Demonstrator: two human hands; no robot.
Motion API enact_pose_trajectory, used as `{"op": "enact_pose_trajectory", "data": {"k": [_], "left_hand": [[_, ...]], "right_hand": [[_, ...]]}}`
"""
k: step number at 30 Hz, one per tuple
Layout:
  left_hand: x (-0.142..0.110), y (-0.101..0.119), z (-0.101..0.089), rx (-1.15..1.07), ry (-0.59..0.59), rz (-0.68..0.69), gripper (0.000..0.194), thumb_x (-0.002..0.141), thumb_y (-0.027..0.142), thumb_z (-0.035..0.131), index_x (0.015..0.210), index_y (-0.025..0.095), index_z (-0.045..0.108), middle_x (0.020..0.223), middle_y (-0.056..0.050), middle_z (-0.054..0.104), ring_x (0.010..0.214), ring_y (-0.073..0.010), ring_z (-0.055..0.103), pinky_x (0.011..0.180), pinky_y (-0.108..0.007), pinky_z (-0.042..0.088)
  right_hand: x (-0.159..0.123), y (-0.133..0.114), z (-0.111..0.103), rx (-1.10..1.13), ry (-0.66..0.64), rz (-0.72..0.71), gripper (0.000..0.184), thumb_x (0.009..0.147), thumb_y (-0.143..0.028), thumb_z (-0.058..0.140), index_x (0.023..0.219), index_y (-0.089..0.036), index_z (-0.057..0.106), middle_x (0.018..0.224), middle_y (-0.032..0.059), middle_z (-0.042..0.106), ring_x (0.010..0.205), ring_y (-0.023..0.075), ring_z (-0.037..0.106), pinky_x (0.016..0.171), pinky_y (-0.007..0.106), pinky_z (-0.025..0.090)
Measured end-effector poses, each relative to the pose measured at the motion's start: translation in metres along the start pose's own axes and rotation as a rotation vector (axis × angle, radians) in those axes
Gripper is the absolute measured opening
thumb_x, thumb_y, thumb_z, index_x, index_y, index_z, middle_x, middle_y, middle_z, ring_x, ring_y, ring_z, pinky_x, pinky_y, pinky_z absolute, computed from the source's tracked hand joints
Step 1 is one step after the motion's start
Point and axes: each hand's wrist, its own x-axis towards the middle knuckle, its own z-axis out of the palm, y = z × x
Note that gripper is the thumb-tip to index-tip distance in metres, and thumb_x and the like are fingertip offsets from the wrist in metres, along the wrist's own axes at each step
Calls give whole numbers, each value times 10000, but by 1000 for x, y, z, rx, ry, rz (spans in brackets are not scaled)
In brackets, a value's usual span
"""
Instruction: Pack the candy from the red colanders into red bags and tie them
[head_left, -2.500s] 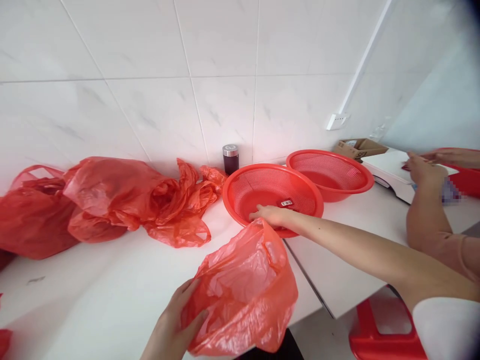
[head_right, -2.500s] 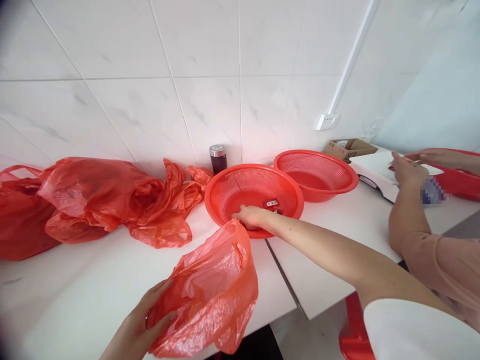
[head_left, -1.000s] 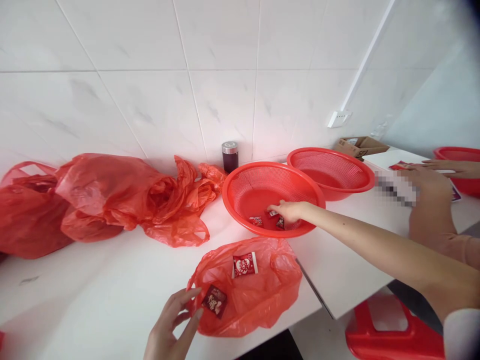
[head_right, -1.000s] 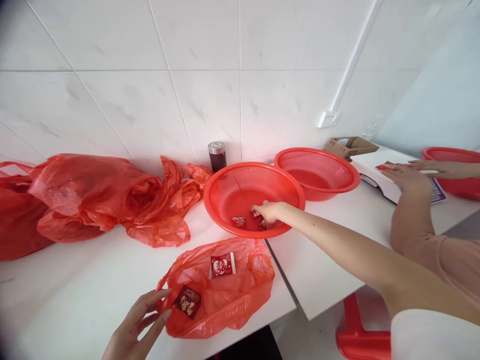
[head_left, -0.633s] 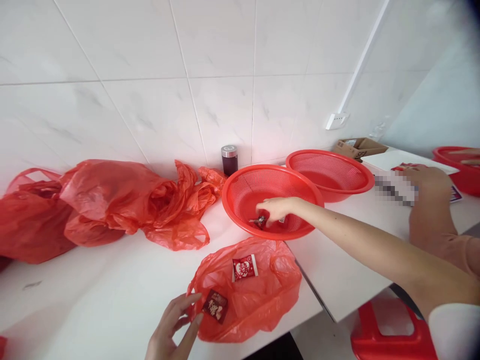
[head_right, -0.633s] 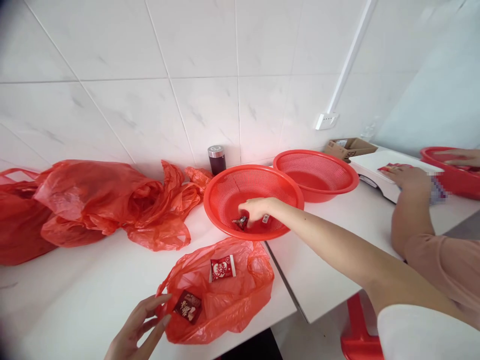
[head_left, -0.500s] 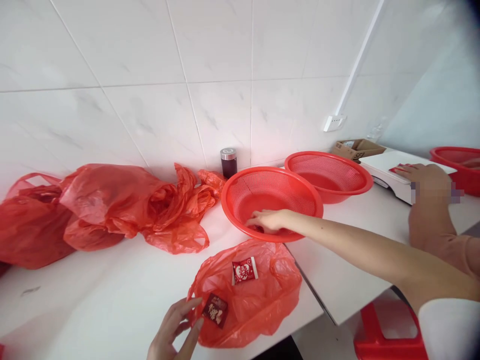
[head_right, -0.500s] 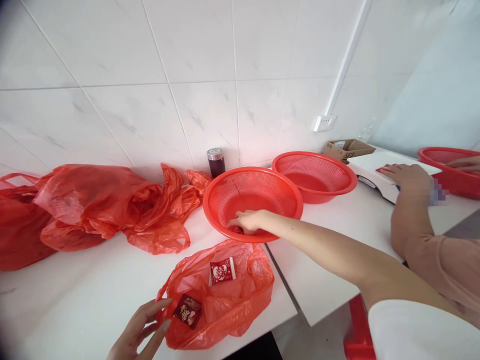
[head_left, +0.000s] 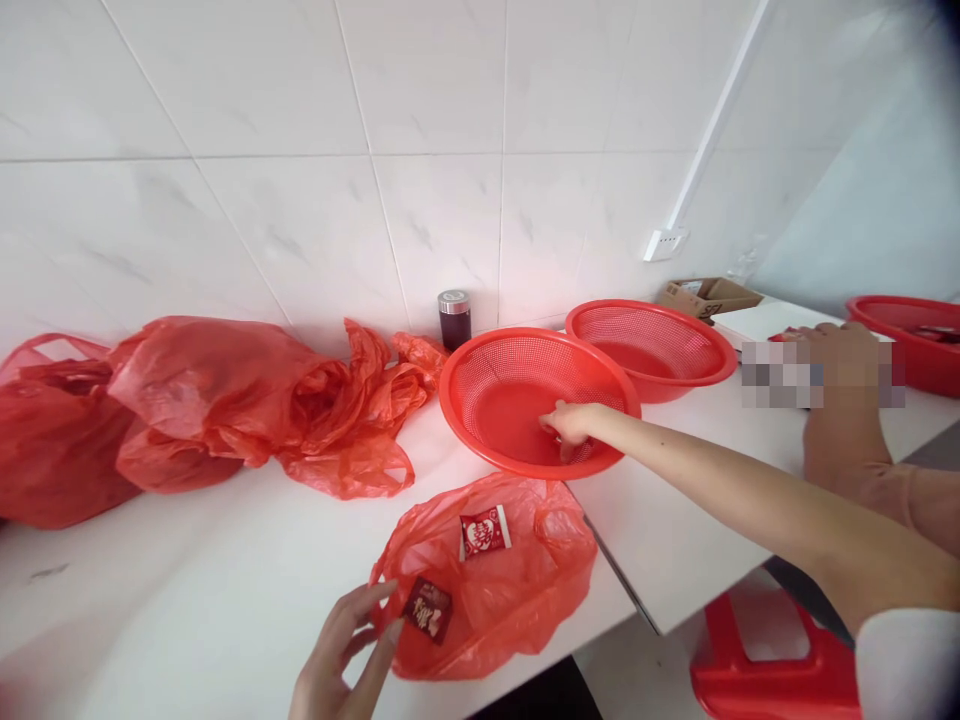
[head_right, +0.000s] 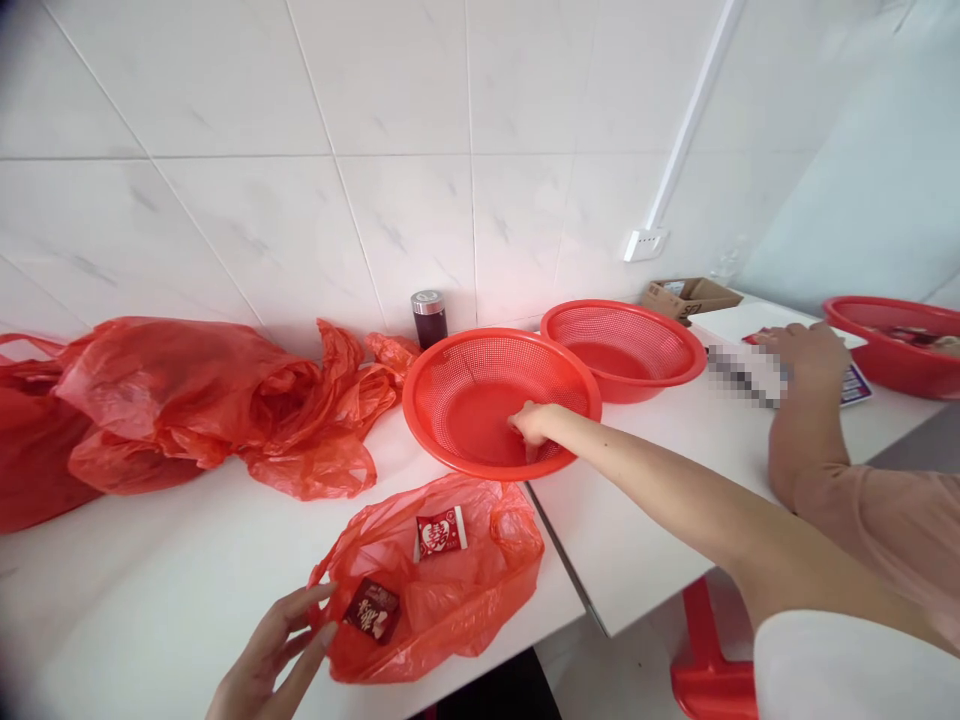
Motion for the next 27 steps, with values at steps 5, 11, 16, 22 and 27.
{"op": "enact_pose_trajectory", "data": {"k": [5,11,16,22,27], "left_hand": [[1,17,3,-142,47,-97,511,767,520,635,1176,221,568,1011,-56,678,933,-210,647,808,-294,542],[2,29,2,-299,-18,-280,629,761,508,644,1285,201,477,896,-43,695,963,-235,654,871,-347,509],[5,29,-3,-415,-257,-352,338,788,474,651,951,177,644,894,-41,665,909,-209,611,850,-327,492],[12,38,-23,-667,-186,-304,207,795,390,683,814,186,657,716,17,508,681,-110,487,654,-223,473],[5,61,-39,-692,-118,-318,346,773,364,703,1096,244,665,644,40,447,603,-94,421,583,-205,425]], "right_hand": [[-6,1,-10,53,82,-89,220,682,-237,676,888,-184,619,886,44,572,683,151,534,590,255,368],[-71,-42,-38,252,412,-373,178,794,-200,545,964,-217,495,958,12,568,790,135,519,647,221,384],[-114,-109,-1,325,274,-768,191,795,-170,571,972,-241,561,1044,4,551,865,132,559,745,229,435],[-111,-117,33,39,152,-590,515,820,-219,629,1315,-286,507,1257,105,513,1121,270,537,841,332,450],[-116,-113,49,-298,-13,-414,344,744,-107,616,1081,-159,665,967,144,673,938,305,639,784,379,452]]}}
